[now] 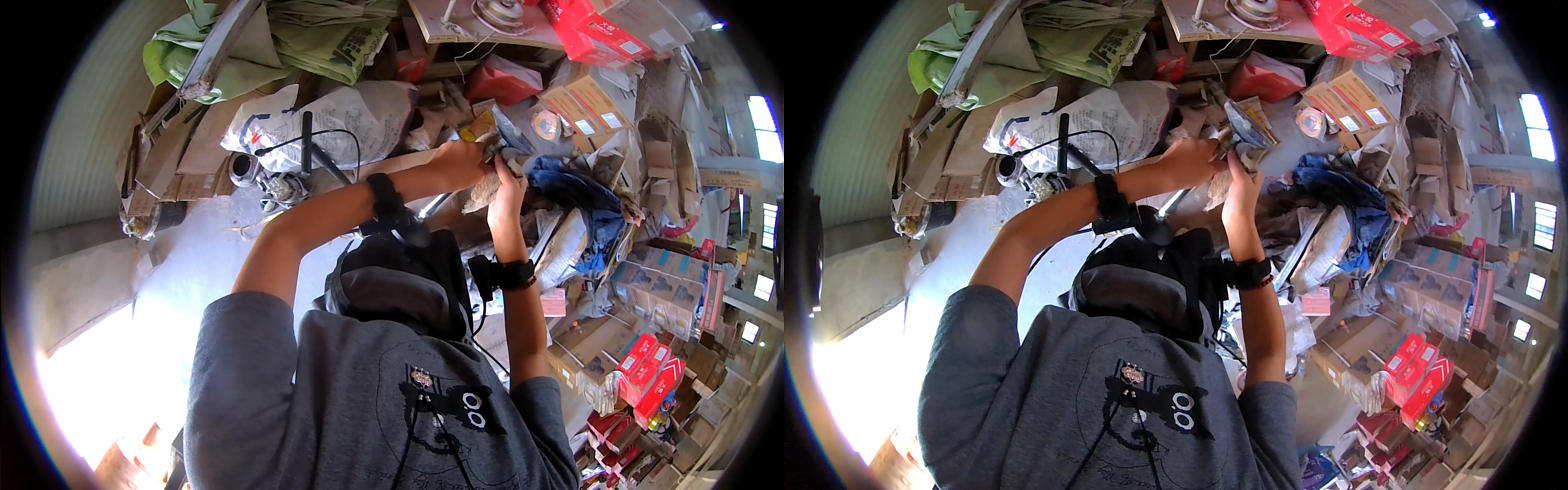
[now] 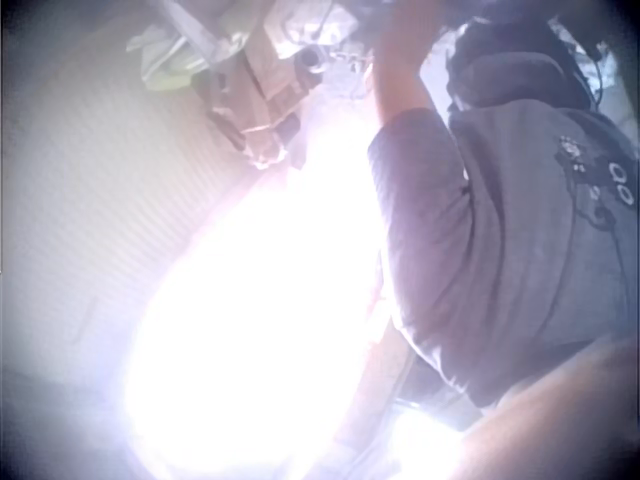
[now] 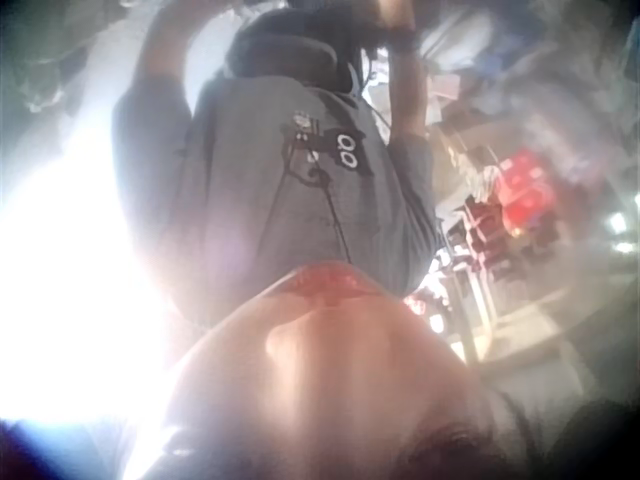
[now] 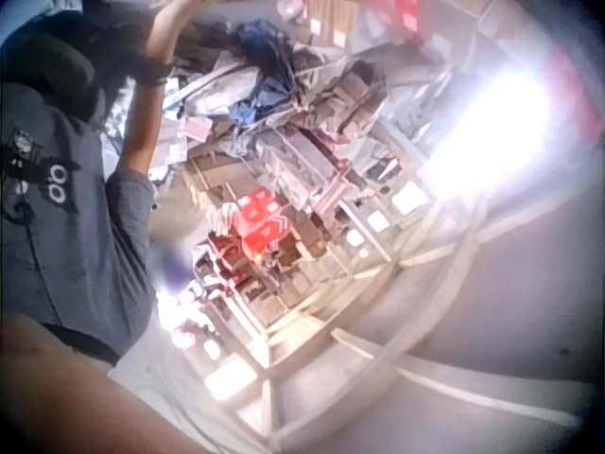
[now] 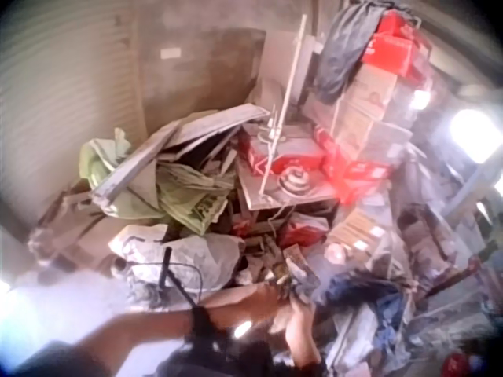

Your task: The person wipes a metal lamp base and a circular glass component using a cloth, then places the glass component onto a red box.

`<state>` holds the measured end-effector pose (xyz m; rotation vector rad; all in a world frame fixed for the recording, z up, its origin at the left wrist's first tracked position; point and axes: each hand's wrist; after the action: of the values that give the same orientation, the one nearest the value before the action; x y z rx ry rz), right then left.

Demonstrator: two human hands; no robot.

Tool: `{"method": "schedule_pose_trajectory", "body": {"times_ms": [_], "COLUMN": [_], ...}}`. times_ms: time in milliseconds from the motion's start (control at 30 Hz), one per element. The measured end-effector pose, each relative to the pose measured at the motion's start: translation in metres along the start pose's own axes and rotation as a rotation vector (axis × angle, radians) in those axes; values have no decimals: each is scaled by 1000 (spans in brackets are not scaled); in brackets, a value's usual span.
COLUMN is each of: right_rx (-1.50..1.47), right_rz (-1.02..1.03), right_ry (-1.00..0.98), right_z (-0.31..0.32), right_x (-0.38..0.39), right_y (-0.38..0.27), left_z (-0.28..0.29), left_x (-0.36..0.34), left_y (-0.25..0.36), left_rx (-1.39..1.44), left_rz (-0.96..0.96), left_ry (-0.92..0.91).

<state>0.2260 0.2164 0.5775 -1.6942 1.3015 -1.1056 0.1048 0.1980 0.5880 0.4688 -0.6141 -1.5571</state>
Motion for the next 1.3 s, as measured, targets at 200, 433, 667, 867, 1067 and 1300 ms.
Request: {"method": "schedule_pose_trajectory", "body": {"times_ms": [200,433,667,867,1067,1300], "right_rx": [276,306,771,215,-289,-346], "right_rz": [128,186,631,59,-342,-338], "right_ry": [-38,-140,-132,-284,-161,-73], "right_z": [-1,2,68,78,37,15], "right_x": [10,16,19,21,-18,-16], "right_y": [-4,-15,-27,-39,-32,-43], "left_z": [5,-8,-6,8,6,17], "left_x": [1,-8,-17,-16,-9,-9], "left_y": [5,-6,-7,-19,-14,2], "left_rx": [-59,-164,-16,353,298,-110], "left_rz": [29,-78,31,18,16,-35], "left_ry": [99,129,122,194,14,52]}}
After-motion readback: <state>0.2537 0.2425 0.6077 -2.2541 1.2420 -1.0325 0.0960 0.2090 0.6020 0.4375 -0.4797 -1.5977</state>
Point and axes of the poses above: each hand's wrist, its own x-axis away from the middle knuckle, its own z-axis out of the back of the hand, y = z × x, and after that the axes turned 1 degree about -y, right-handed
